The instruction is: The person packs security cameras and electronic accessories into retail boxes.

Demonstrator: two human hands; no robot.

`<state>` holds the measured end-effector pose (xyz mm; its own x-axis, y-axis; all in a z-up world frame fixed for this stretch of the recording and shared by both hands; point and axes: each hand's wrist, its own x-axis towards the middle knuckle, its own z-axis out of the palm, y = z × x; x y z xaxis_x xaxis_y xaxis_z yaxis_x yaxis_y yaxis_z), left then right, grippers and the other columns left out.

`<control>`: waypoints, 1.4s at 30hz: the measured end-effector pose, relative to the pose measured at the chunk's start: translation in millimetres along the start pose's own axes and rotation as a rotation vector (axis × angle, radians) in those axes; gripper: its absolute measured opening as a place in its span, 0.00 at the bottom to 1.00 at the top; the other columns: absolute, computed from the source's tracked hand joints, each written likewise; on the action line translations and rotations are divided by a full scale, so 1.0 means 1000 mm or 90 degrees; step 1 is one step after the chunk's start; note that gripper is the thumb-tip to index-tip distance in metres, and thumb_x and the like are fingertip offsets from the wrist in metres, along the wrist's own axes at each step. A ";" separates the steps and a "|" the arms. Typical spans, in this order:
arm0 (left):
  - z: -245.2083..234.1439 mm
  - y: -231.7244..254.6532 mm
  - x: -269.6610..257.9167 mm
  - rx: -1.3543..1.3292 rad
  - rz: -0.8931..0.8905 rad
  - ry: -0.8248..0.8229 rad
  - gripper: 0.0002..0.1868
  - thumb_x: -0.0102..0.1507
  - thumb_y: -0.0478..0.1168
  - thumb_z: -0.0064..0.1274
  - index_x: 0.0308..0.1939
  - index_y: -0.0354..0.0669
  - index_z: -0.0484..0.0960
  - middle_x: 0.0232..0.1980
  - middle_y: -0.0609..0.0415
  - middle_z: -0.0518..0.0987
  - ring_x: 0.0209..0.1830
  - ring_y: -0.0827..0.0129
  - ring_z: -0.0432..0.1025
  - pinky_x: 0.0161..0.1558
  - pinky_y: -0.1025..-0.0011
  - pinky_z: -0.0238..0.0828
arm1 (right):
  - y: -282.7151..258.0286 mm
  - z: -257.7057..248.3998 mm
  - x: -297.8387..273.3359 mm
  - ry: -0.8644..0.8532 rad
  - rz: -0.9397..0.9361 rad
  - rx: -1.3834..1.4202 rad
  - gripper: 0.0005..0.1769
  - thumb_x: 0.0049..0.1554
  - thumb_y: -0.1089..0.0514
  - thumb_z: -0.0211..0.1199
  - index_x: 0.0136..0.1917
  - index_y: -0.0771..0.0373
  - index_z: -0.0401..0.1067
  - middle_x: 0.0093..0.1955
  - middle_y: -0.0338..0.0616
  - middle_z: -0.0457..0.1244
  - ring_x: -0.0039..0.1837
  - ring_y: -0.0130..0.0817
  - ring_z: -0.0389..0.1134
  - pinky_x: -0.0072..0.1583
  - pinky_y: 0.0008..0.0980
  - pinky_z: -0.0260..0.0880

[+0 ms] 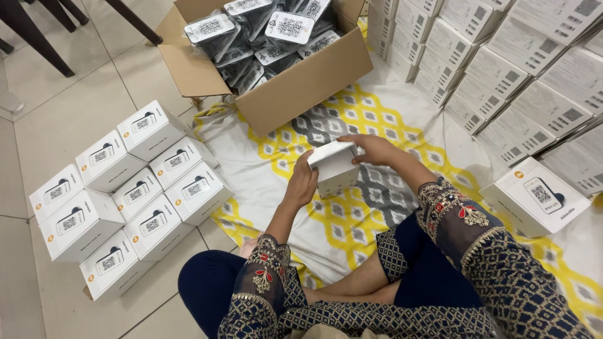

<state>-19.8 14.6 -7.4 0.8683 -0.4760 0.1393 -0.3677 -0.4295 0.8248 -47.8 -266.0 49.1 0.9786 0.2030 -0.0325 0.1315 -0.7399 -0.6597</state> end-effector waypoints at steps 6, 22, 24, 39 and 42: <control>-0.015 -0.001 0.010 0.026 0.068 -0.140 0.49 0.57 0.51 0.58 0.77 0.44 0.49 0.75 0.38 0.58 0.75 0.44 0.54 0.71 0.57 0.52 | 0.002 0.012 -0.014 -0.081 -0.148 0.034 0.63 0.48 0.47 0.79 0.82 0.56 0.41 0.81 0.67 0.47 0.78 0.60 0.50 0.71 0.53 0.52; 0.050 -0.037 0.063 0.104 -0.346 0.106 0.36 0.72 0.64 0.30 0.52 0.32 0.76 0.47 0.30 0.81 0.51 0.38 0.75 0.54 0.48 0.68 | 0.024 0.060 0.043 0.018 0.268 -0.015 0.47 0.62 0.24 0.44 0.73 0.68 0.56 0.57 0.67 0.67 0.59 0.60 0.70 0.60 0.52 0.69; 0.050 -0.026 0.050 0.121 -0.325 0.118 0.35 0.73 0.63 0.29 0.53 0.32 0.75 0.46 0.30 0.81 0.50 0.38 0.76 0.52 0.47 0.69 | 0.004 0.059 0.024 0.021 0.263 -0.073 0.45 0.62 0.25 0.43 0.73 0.66 0.57 0.57 0.65 0.68 0.59 0.60 0.71 0.58 0.54 0.70; 0.028 0.001 0.049 -0.525 -0.578 -0.030 0.54 0.56 0.82 0.24 0.75 0.52 0.60 0.75 0.45 0.68 0.75 0.47 0.61 0.67 0.38 0.60 | -0.037 0.059 0.009 0.078 0.532 0.512 0.49 0.52 0.24 0.55 0.79 0.37 0.44 0.79 0.44 0.51 0.75 0.50 0.55 0.57 0.58 0.69; 0.028 -0.019 0.061 -0.647 -0.633 -0.090 0.58 0.54 0.85 0.15 0.75 0.55 0.63 0.76 0.45 0.64 0.75 0.40 0.56 0.62 0.26 0.45 | -0.058 0.054 0.015 0.098 0.521 0.584 0.49 0.51 0.20 0.55 0.77 0.41 0.47 0.80 0.42 0.49 0.74 0.51 0.57 0.55 0.56 0.74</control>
<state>30.8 -27.8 -29.5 0.5572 -0.4055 -0.7247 0.8100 0.0732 0.5818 -49.7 -185.1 46.2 0.7368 -0.2301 -0.6358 -0.6262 0.1222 -0.7700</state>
